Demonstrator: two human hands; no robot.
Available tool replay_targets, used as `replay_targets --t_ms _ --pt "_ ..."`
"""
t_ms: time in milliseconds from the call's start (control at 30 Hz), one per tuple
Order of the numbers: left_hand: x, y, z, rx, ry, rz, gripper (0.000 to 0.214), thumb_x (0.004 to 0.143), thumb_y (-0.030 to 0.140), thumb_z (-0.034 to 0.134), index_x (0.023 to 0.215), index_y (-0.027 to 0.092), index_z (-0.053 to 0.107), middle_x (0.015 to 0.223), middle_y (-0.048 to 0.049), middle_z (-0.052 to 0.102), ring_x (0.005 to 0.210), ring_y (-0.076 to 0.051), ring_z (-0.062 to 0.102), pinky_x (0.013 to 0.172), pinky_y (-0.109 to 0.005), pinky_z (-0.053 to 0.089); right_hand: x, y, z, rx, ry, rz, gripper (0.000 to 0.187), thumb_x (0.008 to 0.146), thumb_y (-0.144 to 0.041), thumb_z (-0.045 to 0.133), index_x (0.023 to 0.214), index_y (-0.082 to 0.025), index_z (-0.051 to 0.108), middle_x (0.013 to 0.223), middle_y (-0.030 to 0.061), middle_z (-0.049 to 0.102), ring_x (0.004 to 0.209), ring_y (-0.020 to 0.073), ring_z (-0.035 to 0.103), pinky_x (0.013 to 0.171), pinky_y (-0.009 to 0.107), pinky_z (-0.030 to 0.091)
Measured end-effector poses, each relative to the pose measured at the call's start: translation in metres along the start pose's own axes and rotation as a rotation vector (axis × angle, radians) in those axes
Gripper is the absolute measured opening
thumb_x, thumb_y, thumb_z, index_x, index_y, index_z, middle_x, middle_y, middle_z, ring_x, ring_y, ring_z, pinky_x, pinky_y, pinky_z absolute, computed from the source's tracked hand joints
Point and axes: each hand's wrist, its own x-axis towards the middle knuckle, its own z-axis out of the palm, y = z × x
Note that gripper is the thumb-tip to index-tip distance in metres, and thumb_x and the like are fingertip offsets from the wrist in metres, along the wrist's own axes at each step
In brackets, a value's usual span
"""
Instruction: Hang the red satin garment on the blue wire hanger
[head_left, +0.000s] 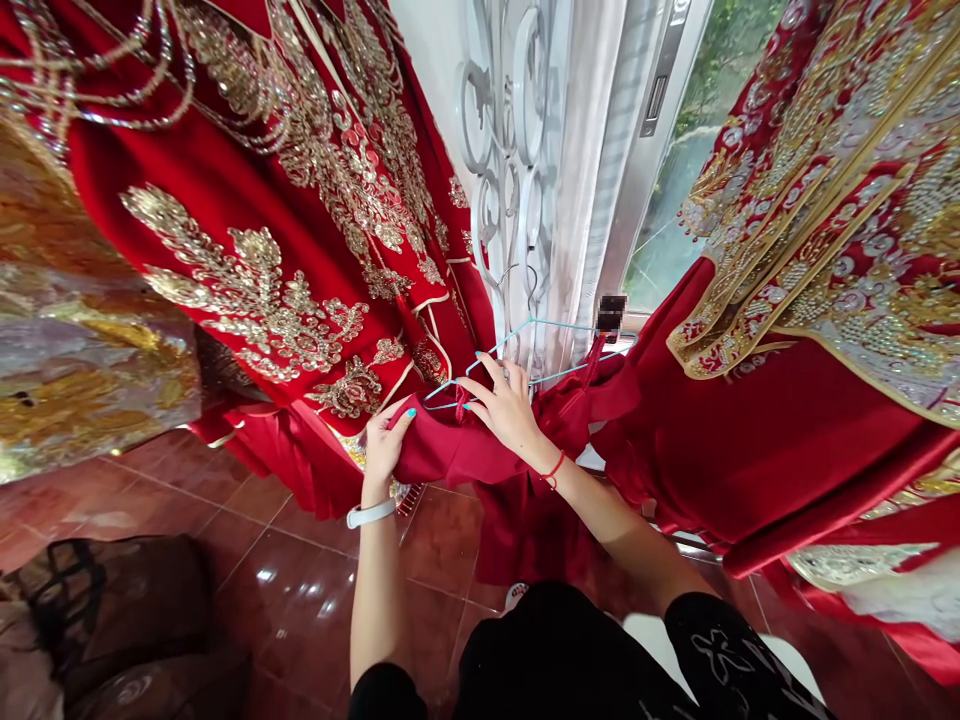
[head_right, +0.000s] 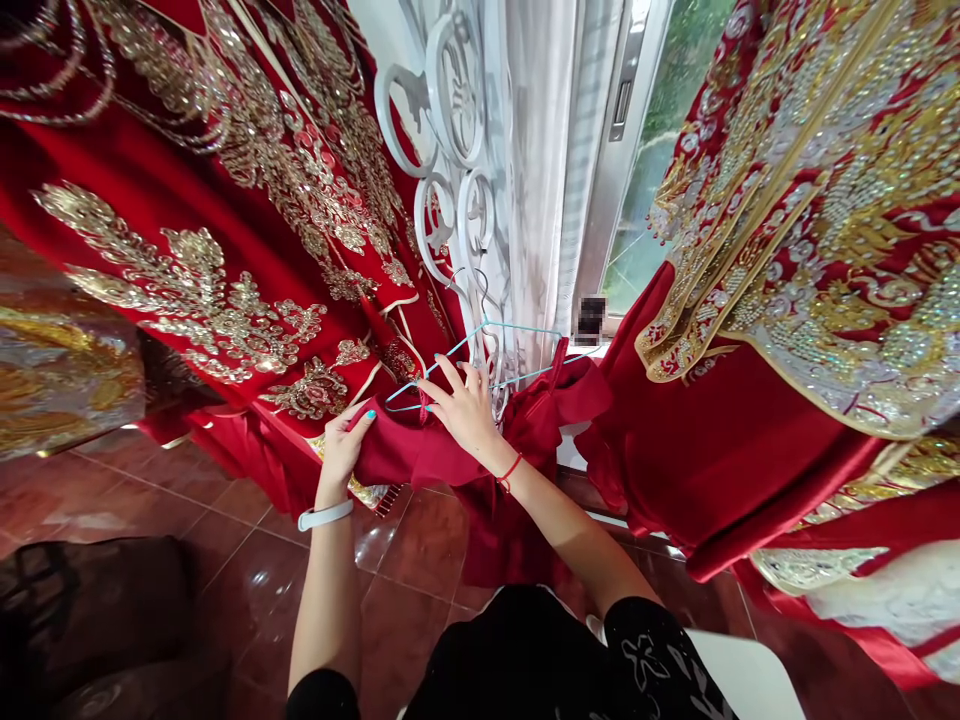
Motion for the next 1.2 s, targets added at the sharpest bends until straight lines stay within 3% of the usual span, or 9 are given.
replay_targets --t_ms 333,500,700,900,1033,1200 --pt "0.018 0.062 0.023 0.257 -0.206 0.198 0.038 0.087 0.046 0.063 0.101 0.016 0.081 0.109 -0.0097 0.079 0.101 -0.029 0.075 0.099 -0.042 0.056 0.0 -0.006 0.006 0.025 0.057 0.039 0.031 0.094 -0.021 0.063 0.122 -0.03 0.073 0.151 0.0084 0.05 0.126 0.0315 0.046 0.108 0.052 0.043" --pt "0.033 0.06 0.031 0.352 -0.159 0.233 0.036 0.09 0.045 0.059 0.099 0.018 0.082 0.109 -0.0098 0.079 0.1 -0.029 0.075 0.097 -0.039 0.056 0.003 -0.005 0.005 0.041 0.029 0.04 0.031 0.094 -0.021 0.064 0.122 -0.029 0.073 0.15 0.0092 0.05 0.124 0.0307 0.048 0.108 0.052 0.044" --pt "0.061 0.051 0.016 0.227 -0.369 0.2 0.039 0.082 0.051 0.067 0.095 0.017 0.082 0.101 -0.0115 0.081 0.099 -0.031 0.074 0.098 -0.043 0.055 0.006 -0.002 0.002 0.043 -0.003 0.048 0.034 0.095 -0.019 0.06 0.125 -0.031 0.072 0.15 0.0089 0.051 0.123 0.0303 0.049 0.108 0.053 0.045" --pt "0.067 0.055 0.008 0.124 -0.43 0.132 0.043 0.073 0.059 0.074 0.089 0.02 0.082 0.094 -0.01 0.081 0.099 -0.032 0.074 0.099 -0.044 0.055 0.006 -0.003 0.002 0.039 -0.006 0.044 0.033 0.096 -0.019 0.058 0.123 -0.031 0.073 0.149 0.0085 0.052 0.121 0.0295 0.051 0.108 0.051 0.046" --pt "0.062 0.063 0.018 0.13 -0.436 0.153 0.046 0.076 0.061 0.072 0.093 0.02 0.083 0.095 -0.0097 0.081 0.096 -0.031 0.074 0.094 -0.043 0.056 0.005 -0.004 0.003 0.059 0.037 0.031 0.032 0.096 -0.018 0.057 0.121 -0.03 0.074 0.148 0.0078 0.053 0.12 0.0289 0.052 0.108 0.052 0.047" --pt "0.044 0.08 0.048 0.234 -0.358 0.341 0.037 0.09 0.051 0.062 0.097 0.021 0.083 0.095 -0.0098 0.08 0.088 -0.028 0.071 0.093 -0.041 0.053 0.004 0.001 0.002 0.104 0.035 0.015 0.035 0.095 -0.011 0.052 0.113 -0.027 0.076 0.149 0.0072 0.053 0.123 0.0274 0.052 0.108 0.05 0.049"
